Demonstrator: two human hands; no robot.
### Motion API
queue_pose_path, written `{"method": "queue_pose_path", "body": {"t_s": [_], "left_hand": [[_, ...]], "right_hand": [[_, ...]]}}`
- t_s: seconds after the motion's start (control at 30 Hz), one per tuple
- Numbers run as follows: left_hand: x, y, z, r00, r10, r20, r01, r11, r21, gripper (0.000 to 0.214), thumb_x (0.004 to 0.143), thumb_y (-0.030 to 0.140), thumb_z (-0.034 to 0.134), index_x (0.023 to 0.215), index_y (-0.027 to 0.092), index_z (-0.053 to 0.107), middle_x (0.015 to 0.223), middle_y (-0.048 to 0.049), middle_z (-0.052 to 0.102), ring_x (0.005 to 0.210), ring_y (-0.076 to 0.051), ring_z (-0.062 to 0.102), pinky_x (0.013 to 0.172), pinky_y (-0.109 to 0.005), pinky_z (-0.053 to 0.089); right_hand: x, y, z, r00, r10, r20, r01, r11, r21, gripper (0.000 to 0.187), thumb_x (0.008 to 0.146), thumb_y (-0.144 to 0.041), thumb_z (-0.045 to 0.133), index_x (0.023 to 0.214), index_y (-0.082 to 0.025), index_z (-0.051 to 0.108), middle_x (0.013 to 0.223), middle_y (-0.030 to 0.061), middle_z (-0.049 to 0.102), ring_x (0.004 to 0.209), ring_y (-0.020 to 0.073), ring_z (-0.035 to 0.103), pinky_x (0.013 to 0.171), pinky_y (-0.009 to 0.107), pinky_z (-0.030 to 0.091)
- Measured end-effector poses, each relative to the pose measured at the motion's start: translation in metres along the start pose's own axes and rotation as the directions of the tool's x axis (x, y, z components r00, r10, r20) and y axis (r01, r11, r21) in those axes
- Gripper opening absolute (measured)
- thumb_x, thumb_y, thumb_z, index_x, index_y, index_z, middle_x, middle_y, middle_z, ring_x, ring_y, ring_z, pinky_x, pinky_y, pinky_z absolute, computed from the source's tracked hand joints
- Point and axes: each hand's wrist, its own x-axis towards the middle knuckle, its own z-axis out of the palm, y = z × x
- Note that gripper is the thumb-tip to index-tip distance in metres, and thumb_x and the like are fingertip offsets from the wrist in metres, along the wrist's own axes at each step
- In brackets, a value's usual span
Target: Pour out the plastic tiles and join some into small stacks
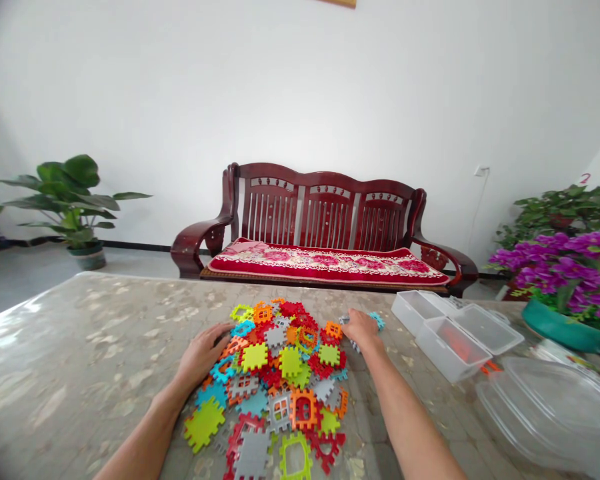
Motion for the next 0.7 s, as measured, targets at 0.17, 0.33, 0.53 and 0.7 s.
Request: {"method": "queue_pose_path", "body": {"t_s": [0.17, 0.33, 0.53, 0.7], "left_hand": [[-0.001, 0.000, 0.000, 1.000, 0.018, 0.005, -0.018, 1.000, 0.004, 0.037, 0.088, 0.034, 0.044, 0.114, 0.027, 0.068, 0.125, -0.0014, 0.068, 0.119, -0.021, 0.059, 0.106, -0.035, 0.041], [-0.001, 0.002, -0.002, 1.000, 0.018, 0.009, -0.019, 1.000, 0.010, 0.037, 0.088, 0.034, 0.043, 0.114, 0.026, 0.068, 0.125, -0.0018, 0.068, 0.119, -0.021, 0.059, 0.106, -0.035, 0.041], [0.000, 0.003, -0.003, 1.000, 0.016, 0.010, -0.017, 1.000, 0.010, 0.038, 0.088, 0.036, 0.042, 0.114, 0.026, 0.068, 0.125, -0.0021, 0.068, 0.118, -0.021, 0.060, 0.105, -0.034, 0.042], [0.000, -0.001, 0.000, 0.999, 0.032, 0.000, -0.032, 0.999, 0.009, 0.039, 0.088, 0.038, 0.041, 0.113, 0.026, 0.068, 0.123, -0.0025, 0.069, 0.116, -0.021, 0.061, 0.104, -0.033, 0.042]], "right_hand": [[0.000, 0.001, 0.001, 1.000, -0.004, -0.017, 0.005, 1.000, 0.023, 0.038, 0.076, -0.017, 0.056, 0.112, -0.018, 0.066, 0.107, 0.0144, 0.073, 0.103, 0.0255, 0.068, 0.081, 0.031, 0.049], [0.003, 0.012, -0.013, 0.998, -0.005, -0.061, 0.009, 0.997, 0.072, 0.049, 0.078, -0.021, 0.054, 0.127, -0.016, 0.058, 0.116, 0.0145, 0.070, 0.111, 0.0246, 0.064, 0.088, 0.030, 0.047], [-0.010, 0.038, -0.026, 0.997, -0.032, -0.077, 0.042, 0.990, 0.136, 0.059, 0.077, -0.023, 0.057, 0.134, -0.012, 0.052, 0.124, 0.0160, 0.066, 0.114, 0.0255, 0.062, 0.092, 0.030, 0.045], [-0.032, 0.042, -0.021, 0.997, -0.069, -0.038, 0.074, 0.986, 0.149, 0.058, 0.074, -0.020, 0.057, 0.131, -0.015, 0.055, 0.122, 0.0144, 0.068, 0.111, 0.0253, 0.064, 0.091, 0.030, 0.045]]}}
